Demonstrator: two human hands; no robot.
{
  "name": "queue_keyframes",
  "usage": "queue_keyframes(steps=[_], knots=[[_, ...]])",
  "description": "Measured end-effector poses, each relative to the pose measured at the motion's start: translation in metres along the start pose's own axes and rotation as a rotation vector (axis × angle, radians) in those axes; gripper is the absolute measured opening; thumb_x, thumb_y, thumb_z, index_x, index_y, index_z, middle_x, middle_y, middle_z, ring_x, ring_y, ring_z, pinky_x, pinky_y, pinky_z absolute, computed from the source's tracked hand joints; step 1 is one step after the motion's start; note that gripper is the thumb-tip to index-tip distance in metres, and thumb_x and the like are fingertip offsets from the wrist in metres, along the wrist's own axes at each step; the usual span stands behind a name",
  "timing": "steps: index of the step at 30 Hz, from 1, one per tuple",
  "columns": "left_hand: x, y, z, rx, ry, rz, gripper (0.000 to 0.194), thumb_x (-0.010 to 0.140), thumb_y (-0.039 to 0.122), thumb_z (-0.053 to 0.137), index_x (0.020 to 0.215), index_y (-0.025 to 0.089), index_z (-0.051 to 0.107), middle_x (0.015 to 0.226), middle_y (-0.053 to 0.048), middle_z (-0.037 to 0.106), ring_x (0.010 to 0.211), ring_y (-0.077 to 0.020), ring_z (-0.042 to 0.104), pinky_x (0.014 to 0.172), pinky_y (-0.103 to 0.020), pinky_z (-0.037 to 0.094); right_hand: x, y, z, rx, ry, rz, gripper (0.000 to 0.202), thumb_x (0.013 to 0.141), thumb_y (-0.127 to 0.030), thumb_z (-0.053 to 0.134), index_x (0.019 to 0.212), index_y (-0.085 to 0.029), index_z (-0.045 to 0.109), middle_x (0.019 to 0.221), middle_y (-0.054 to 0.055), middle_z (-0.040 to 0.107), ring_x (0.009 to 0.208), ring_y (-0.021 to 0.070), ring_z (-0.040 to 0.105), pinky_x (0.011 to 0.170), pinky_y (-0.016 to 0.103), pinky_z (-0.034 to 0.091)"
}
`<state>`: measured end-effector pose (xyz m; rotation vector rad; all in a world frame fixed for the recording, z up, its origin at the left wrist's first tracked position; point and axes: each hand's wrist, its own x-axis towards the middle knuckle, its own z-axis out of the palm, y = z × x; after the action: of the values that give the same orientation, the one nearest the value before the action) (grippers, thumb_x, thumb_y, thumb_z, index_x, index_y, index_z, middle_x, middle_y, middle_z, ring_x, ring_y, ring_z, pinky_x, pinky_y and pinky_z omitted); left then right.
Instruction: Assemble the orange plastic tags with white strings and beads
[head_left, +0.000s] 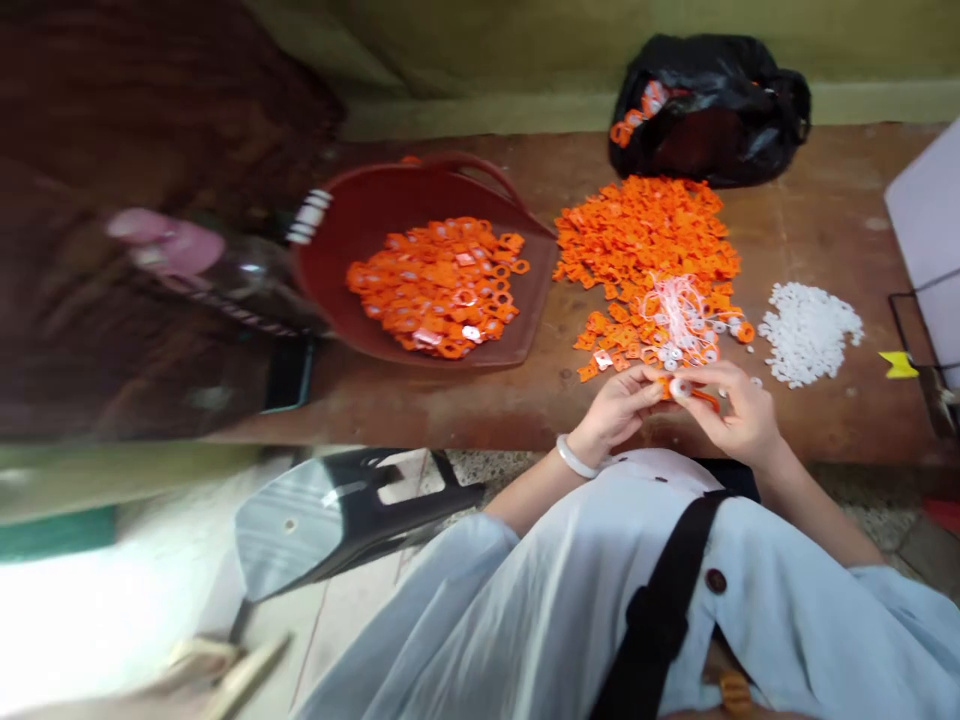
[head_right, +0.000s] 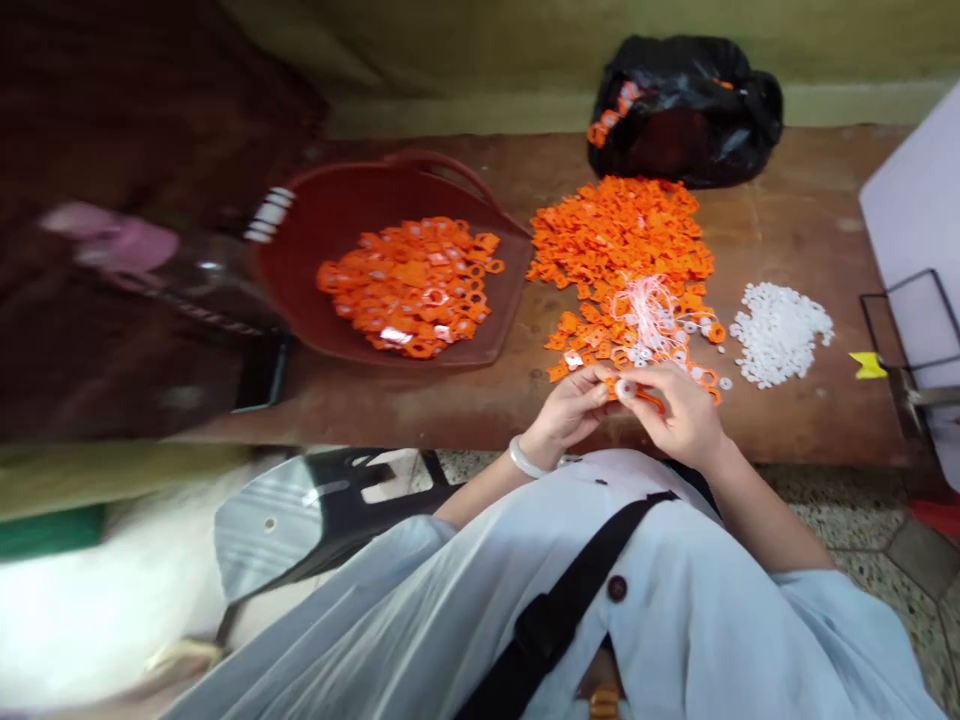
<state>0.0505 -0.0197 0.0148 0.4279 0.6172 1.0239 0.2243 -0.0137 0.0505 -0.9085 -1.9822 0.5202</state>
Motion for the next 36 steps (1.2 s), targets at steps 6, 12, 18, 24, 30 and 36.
queue_keyframes(steps=[6,12,18,24,30,36], knots=[[-0.0007,0.0037,0.0033,-0.018,-0.004,0.024,0.040,0.056,0.036,0.091,0.077,0.012,0.066,0.078,-0.002,0.068,0.072,-0.0121,0.066,0.076,-0.029,0.054,0.0010,0.0074,0.0033,-0.009,0.003,-0.068,0.036,0.080,-0.013,0.071,0.113,-0.024,0.063,0.101,0.006,0.074,0.091,0.0216,0.071,0.083,0.038,0.059],[-0.0039,0.0046,0.0060,-0.029,-0.005,0.045,0.037,0.059,0.035,0.089,0.076,0.013,0.066,0.078,-0.001,0.067,0.072,-0.0117,0.065,0.076,-0.029,0.054,0.0026,0.0071,0.0043,0.007,0.007,-0.103,0.038,0.079,-0.013,0.071,0.114,-0.025,0.063,0.101,0.006,0.074,0.092,0.0239,0.071,0.083,0.041,0.059],[-0.0033,0.0012,0.0055,-0.031,0.026,0.053,0.033,0.058,0.030,0.090,0.077,0.014,0.068,0.076,-0.001,0.068,0.071,-0.0116,0.064,0.073,-0.026,0.054,0.0036,0.0009,0.0046,-0.064,-0.004,-0.174,0.033,0.085,-0.013,0.066,0.115,-0.026,0.061,0.099,0.006,0.074,0.090,0.0217,0.071,0.079,0.038,0.059],[-0.0016,-0.0015,0.0027,-0.021,0.028,0.008,0.031,0.060,0.030,0.088,0.078,0.015,0.068,0.075,0.000,0.068,0.071,-0.0111,0.064,0.072,-0.024,0.053,0.0038,-0.0011,0.0024,-0.047,-0.017,-0.112,0.027,0.089,-0.017,0.061,0.115,-0.024,0.058,0.098,0.005,0.074,0.090,0.0192,0.070,0.080,0.035,0.059],[-0.0025,-0.0032,0.0030,-0.002,0.065,-0.004,0.035,0.058,0.032,0.090,0.076,0.014,0.066,0.077,-0.001,0.069,0.073,-0.0116,0.065,0.073,-0.024,0.054,-0.0001,0.0001,0.0019,-0.080,-0.027,-0.055,0.032,0.089,-0.023,0.061,0.120,-0.024,0.055,0.108,0.007,0.073,0.097,0.0209,0.072,0.084,0.037,0.060],[-0.0030,-0.0039,0.0016,-0.016,0.067,-0.035,0.035,0.059,0.031,0.089,0.074,0.013,0.064,0.076,-0.001,0.067,0.072,-0.0115,0.065,0.072,-0.025,0.056,0.0035,0.0013,-0.0004,-0.063,-0.119,0.004,0.031,0.088,-0.022,0.061,0.119,-0.024,0.056,0.114,0.007,0.072,0.104,0.0218,0.070,0.090,0.038,0.058]])
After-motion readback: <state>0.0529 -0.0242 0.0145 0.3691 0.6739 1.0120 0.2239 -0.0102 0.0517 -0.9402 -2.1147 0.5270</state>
